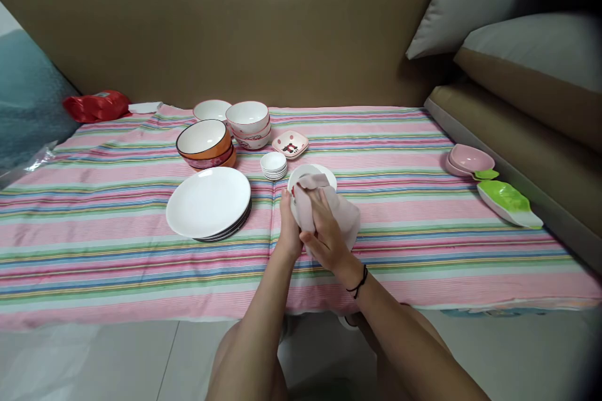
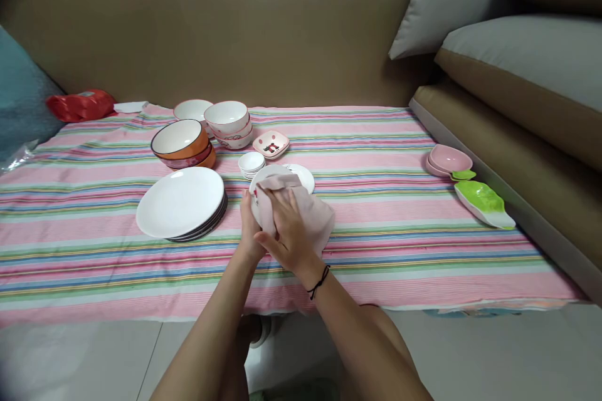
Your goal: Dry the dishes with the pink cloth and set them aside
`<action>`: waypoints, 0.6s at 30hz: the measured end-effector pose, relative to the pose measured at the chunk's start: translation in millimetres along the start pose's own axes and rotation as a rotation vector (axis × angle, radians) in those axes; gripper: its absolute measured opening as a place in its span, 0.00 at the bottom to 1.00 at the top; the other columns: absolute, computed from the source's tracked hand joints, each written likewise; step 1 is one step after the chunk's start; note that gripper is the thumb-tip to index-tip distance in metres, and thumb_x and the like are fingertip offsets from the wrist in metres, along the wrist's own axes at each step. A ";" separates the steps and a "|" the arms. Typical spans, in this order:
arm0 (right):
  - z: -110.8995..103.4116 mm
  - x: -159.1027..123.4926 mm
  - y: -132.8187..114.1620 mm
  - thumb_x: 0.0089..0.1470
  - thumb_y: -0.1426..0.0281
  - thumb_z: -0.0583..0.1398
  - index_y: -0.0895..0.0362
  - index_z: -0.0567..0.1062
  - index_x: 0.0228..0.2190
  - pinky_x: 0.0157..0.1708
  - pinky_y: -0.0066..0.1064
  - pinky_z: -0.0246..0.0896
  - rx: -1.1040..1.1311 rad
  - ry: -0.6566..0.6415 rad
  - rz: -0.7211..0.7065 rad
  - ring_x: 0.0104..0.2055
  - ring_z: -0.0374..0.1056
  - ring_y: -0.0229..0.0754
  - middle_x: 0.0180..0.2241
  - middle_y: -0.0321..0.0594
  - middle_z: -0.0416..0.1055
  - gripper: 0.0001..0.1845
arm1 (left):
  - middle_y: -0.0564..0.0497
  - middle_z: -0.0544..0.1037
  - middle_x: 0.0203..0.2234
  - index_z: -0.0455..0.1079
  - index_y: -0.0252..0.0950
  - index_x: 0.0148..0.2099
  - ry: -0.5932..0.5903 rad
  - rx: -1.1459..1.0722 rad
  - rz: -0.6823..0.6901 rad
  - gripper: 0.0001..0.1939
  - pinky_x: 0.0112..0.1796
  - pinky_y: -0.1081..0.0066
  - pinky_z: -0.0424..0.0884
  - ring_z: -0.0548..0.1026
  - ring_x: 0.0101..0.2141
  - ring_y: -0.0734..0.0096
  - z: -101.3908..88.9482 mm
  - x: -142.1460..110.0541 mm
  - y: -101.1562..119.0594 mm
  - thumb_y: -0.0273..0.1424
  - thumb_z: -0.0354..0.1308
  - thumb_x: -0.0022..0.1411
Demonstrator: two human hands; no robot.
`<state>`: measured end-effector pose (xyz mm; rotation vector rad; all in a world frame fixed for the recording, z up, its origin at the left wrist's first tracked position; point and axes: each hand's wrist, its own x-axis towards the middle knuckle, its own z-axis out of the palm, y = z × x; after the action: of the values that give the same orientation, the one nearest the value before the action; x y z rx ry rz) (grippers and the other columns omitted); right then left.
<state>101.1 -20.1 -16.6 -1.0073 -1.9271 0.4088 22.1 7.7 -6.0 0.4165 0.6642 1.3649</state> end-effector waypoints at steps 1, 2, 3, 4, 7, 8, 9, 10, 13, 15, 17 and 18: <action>-1.3 0.9 -2.6 0.59 0.45 0.38 0.58 0.51 0.63 0.66 0.48 0.28 0.030 -0.019 -0.023 0.66 0.45 0.49 0.63 0.46 0.53 0.40 | 0.49 0.80 0.38 0.74 0.36 0.42 0.012 -0.041 -0.010 0.24 0.54 0.65 0.65 0.73 0.50 0.60 -0.3 1.1 3.0 0.50 0.49 0.60; -2.6 1.7 -5.2 0.59 0.45 0.38 0.57 0.54 0.62 0.66 0.48 0.28 0.056 -0.033 -0.042 0.65 0.48 0.48 0.62 0.45 0.56 0.40 | 0.49 0.80 0.36 0.74 0.36 0.41 0.027 -0.074 -0.008 0.25 0.53 0.65 0.66 0.74 0.48 0.60 -0.7 2.2 6.4 0.51 0.48 0.60; -3.9 2.5 -7.6 0.60 0.46 0.39 0.57 0.57 0.61 0.66 0.48 0.28 0.074 -0.043 -0.058 0.64 0.52 0.48 0.60 0.44 0.59 0.38 | 0.49 0.80 0.35 0.74 0.35 0.40 0.044 -0.095 -0.001 0.26 0.52 0.66 0.67 0.75 0.46 0.61 -1.2 3.2 10.0 0.51 0.48 0.60; -5.3 3.0 -9.5 0.60 0.47 0.39 0.57 0.61 0.59 0.66 0.47 0.30 0.085 -0.048 -0.073 0.63 0.55 0.48 0.58 0.44 0.62 0.37 | 0.49 0.80 0.34 0.74 0.35 0.40 0.070 -0.106 0.007 0.27 0.51 0.66 0.67 0.76 0.44 0.61 -1.8 4.0 13.7 0.52 0.47 0.60; -8.9 3.6 -11.0 0.62 0.49 0.41 0.56 0.70 0.52 0.65 0.47 0.34 0.076 -0.032 -0.116 0.56 0.63 0.46 0.50 0.42 0.71 0.32 | 0.47 0.80 0.36 0.74 0.33 0.42 0.121 -0.105 0.050 0.30 0.49 0.66 0.69 0.77 0.42 0.62 -3.9 6.1 23.3 0.52 0.43 0.62; -10.0 3.5 -10.1 0.62 0.51 0.41 0.56 0.71 0.50 0.65 0.47 0.36 0.060 -0.024 -0.127 0.54 0.65 0.45 0.48 0.42 0.73 0.31 | 0.46 0.80 0.37 0.74 0.32 0.43 0.128 -0.109 0.079 0.30 0.49 0.66 0.69 0.77 0.42 0.62 -4.5 6.6 25.8 0.52 0.42 0.62; -10.9 3.3 -8.6 0.63 0.53 0.42 0.56 0.72 0.49 0.65 0.47 0.38 0.036 -0.013 -0.137 0.53 0.66 0.45 0.46 0.42 0.74 0.29 | 0.46 0.80 0.38 0.74 0.32 0.45 0.131 -0.119 0.110 0.31 0.49 0.66 0.69 0.77 0.42 0.62 -5.0 7.0 27.9 0.52 0.41 0.62; -11.7 3.1 -6.7 0.64 0.55 0.42 0.57 0.72 0.48 0.64 0.47 0.39 0.005 0.000 -0.146 0.52 0.67 0.44 0.46 0.42 0.74 0.27 | 0.45 0.80 0.40 0.73 0.32 0.46 0.130 -0.131 0.139 0.31 0.49 0.66 0.69 0.77 0.43 0.62 -5.5 7.3 29.7 0.52 0.41 0.63; -12.4 2.8 -0.2 0.64 0.59 0.45 0.60 0.72 0.47 0.63 0.47 0.45 -0.132 0.034 -0.130 0.53 0.66 0.46 0.46 0.45 0.74 0.23 | 0.45 0.79 0.43 0.72 0.33 0.49 0.103 -0.141 0.174 0.30 0.49 0.65 0.69 0.75 0.46 0.60 -5.9 6.9 33.0 0.51 0.42 0.63; -12.1 3.1 3.7 0.63 0.59 0.47 0.61 0.71 0.47 0.62 0.49 0.46 -0.211 0.043 -0.086 0.54 0.64 0.48 0.47 0.48 0.73 0.23 | 0.45 0.78 0.44 0.72 0.34 0.49 0.083 -0.127 0.154 0.29 0.50 0.64 0.69 0.75 0.47 0.59 -5.4 5.5 33.7 0.50 0.42 0.63; -12.0 3.7 6.8 0.63 0.57 0.47 0.62 0.70 0.49 0.62 0.50 0.45 -0.253 0.037 -0.038 0.57 0.61 0.51 0.50 0.49 0.70 0.25 | 0.45 0.79 0.43 0.72 0.34 0.49 0.060 -0.105 0.126 0.28 0.50 0.63 0.68 0.74 0.47 0.59 -4.3 3.4 33.3 0.49 0.43 0.63; -12.1 4.1 7.9 0.63 0.56 0.47 0.62 0.68 0.52 0.62 0.51 0.45 -0.261 0.034 -0.017 0.59 0.59 0.52 0.52 0.49 0.68 0.26 | 0.45 0.79 0.43 0.73 0.34 0.49 0.042 -0.090 0.109 0.28 0.50 0.63 0.68 0.74 0.48 0.59 -3.6 2.3 32.7 0.48 0.43 0.63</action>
<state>114.0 -13.3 -12.6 -1.1550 -1.9914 0.1305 -4.8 15.3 11.6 0.3574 0.6192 1.5049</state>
